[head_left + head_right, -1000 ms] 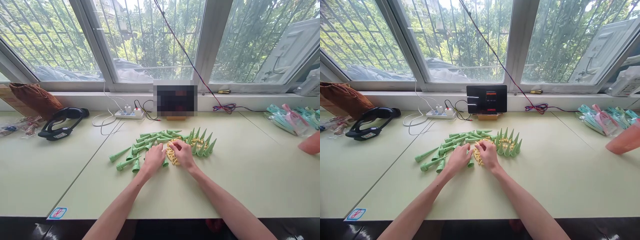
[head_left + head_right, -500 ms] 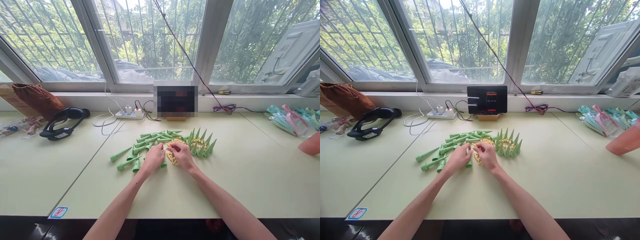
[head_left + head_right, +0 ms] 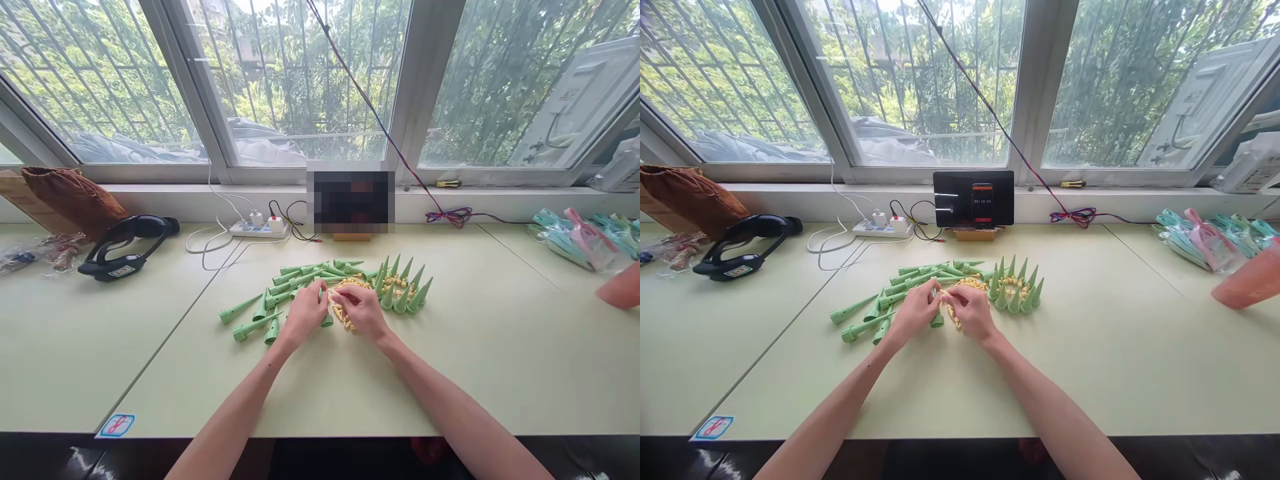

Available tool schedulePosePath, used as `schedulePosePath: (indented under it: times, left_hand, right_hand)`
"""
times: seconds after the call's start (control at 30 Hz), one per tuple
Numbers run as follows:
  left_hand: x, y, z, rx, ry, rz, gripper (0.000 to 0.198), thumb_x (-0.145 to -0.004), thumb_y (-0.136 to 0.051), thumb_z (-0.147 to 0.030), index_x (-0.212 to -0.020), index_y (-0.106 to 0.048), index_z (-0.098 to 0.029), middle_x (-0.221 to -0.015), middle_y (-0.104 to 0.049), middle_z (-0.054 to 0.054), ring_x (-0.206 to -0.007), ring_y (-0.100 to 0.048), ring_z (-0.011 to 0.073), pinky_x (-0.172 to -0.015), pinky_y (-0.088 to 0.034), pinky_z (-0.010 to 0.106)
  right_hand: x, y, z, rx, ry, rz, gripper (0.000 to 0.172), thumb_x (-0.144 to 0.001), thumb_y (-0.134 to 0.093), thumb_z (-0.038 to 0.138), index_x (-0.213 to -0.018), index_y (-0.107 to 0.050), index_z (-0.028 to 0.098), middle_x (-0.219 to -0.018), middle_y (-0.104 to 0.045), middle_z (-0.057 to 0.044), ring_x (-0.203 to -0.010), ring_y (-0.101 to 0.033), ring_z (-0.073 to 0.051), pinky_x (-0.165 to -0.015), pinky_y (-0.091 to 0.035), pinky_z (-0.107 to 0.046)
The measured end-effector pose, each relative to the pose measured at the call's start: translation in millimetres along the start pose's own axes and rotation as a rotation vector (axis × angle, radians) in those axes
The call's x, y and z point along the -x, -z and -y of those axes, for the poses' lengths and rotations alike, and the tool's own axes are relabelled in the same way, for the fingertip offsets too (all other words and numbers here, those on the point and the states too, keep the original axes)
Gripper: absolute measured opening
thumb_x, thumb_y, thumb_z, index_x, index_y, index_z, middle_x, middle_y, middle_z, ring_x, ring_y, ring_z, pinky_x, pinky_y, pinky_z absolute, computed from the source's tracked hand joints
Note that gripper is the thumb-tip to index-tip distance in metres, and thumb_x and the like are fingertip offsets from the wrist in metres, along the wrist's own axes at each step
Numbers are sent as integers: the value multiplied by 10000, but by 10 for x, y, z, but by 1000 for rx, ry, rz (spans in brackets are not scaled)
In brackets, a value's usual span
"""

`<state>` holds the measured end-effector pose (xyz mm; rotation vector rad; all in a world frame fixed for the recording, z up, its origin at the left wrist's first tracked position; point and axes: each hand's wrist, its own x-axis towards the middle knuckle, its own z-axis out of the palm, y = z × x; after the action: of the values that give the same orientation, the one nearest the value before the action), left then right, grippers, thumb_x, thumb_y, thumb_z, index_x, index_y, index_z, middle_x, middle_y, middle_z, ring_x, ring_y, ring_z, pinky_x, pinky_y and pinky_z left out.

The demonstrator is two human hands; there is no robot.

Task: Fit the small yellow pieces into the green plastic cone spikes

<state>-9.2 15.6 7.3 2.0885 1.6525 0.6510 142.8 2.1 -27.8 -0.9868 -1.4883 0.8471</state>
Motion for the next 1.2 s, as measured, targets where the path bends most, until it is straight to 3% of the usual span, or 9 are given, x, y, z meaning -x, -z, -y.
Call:
schedulePosePath:
  times: [0.47,0.6,0.77,0.87,0.97,1.2]
  left_hand:
    - [-44,-31,39,176,-128,-35,200,-825,-386,-121,-865,-557,-218,-528,-434,-57,-476,-369,121,-537,-285,242]
    - [-50,-17,30,297,-98,-3,245,-863,-402,-180,-1063,-539,-218,-556,-473,-60,-470,-383,118,-515,-297,233]
    - [-78,-27,49,525,-12,6,448,-879,-497,-330,-1301,-427,-195,-597,-523,-58,-457,-395,109,-480,-331,227]
    - [-93,-19,32,686,92,69,439,-849,-554,-412,-1214,-510,-171,-608,-504,-50,-440,-380,94,-434,-320,222]
    - [-90,15,-13,785,147,132,351,-814,-594,-482,-963,-608,-164,-551,-415,-64,-427,-310,70,-401,-252,204]
    - [-77,41,-32,878,218,176,379,-745,-670,-534,-751,-512,-189,-490,-323,-88,-426,-260,54,-407,-180,179]
  right_hand:
    - [-11,-5,20,13,63,18,148,-834,-683,334,-871,-742,203,-739,-691,-33,-555,-569,-142,-525,-478,-273]
    - [-10,-8,24,9,58,9,177,-841,-683,377,-832,-726,206,-682,-658,-20,-536,-553,-140,-515,-465,-270]
    - [-7,-5,52,-9,26,-24,218,-876,-645,393,-791,-698,199,-570,-574,16,-473,-514,-124,-500,-437,-259]
    - [-5,4,63,5,21,-29,260,-907,-601,409,-791,-683,191,-558,-560,22,-463,-507,-119,-493,-417,-252]
    - [0,14,70,32,15,-43,315,-930,-559,431,-749,-645,188,-534,-530,30,-446,-494,-113,-482,-398,-246]
    - [1,24,81,22,12,-74,323,-950,-508,445,-777,-605,191,-619,-542,12,-455,-510,-117,-463,-399,-252]
